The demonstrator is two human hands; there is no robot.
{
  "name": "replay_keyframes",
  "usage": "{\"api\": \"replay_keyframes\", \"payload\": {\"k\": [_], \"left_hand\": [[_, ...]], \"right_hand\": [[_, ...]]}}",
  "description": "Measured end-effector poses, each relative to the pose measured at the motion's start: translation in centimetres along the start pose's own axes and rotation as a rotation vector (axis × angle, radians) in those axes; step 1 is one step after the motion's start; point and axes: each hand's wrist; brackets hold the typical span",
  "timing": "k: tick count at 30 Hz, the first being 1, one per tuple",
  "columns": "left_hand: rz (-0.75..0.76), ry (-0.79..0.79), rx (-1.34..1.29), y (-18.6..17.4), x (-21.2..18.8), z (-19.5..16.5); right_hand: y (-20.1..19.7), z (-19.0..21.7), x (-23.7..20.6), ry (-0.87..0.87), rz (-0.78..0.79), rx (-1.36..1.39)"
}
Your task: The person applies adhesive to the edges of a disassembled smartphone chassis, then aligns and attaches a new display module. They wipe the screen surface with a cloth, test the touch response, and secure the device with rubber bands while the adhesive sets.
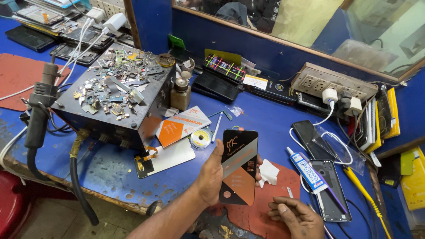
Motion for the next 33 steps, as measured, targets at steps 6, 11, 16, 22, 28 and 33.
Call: {"api": "replay_keyframes", "payload": {"k": [6, 11, 16, 22, 28, 33], "left_hand": [[0.095, 0.032, 0.017, -0.2, -0.2, 0.1], [-0.064, -0.052, 0.050, 0.3, -0.4, -0.2], [-0.078, -0.104, 0.033, -0.1, -0.7, -0.4], [-0.033, -0.085, -0.035, -1.1, -0.5, 0.4], [-0.079, -0.084, -0.065, -1.0, -0.7, 0.5], [-0.086, -0.052, 0.014, 0.0, -0.7, 0.3]], "right_hand": [[0.2, 0.2, -0.1, -0.019, 0.010, -0.015], [-0.2, -0.3, 0.1, 0.044, -0.048, -0.053], [-1.1, -1.6, 0.9, 0.035, -0.020, -0.020], [-1.1, -3.0, 1.5, 0.010, -0.048, -0.039], [-0.8, -2.4, 0.8, -0.004, -0.015, 0.004], [0.3, -0.6, -0.5, -0.032, 0.024, 0.020]]}}
Point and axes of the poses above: each hand's wrist, its own x-axis towards the middle knuckle, its own y-axis out of the palm, z = x × y, and after that the axes turned 9 degrees about x, right-handed
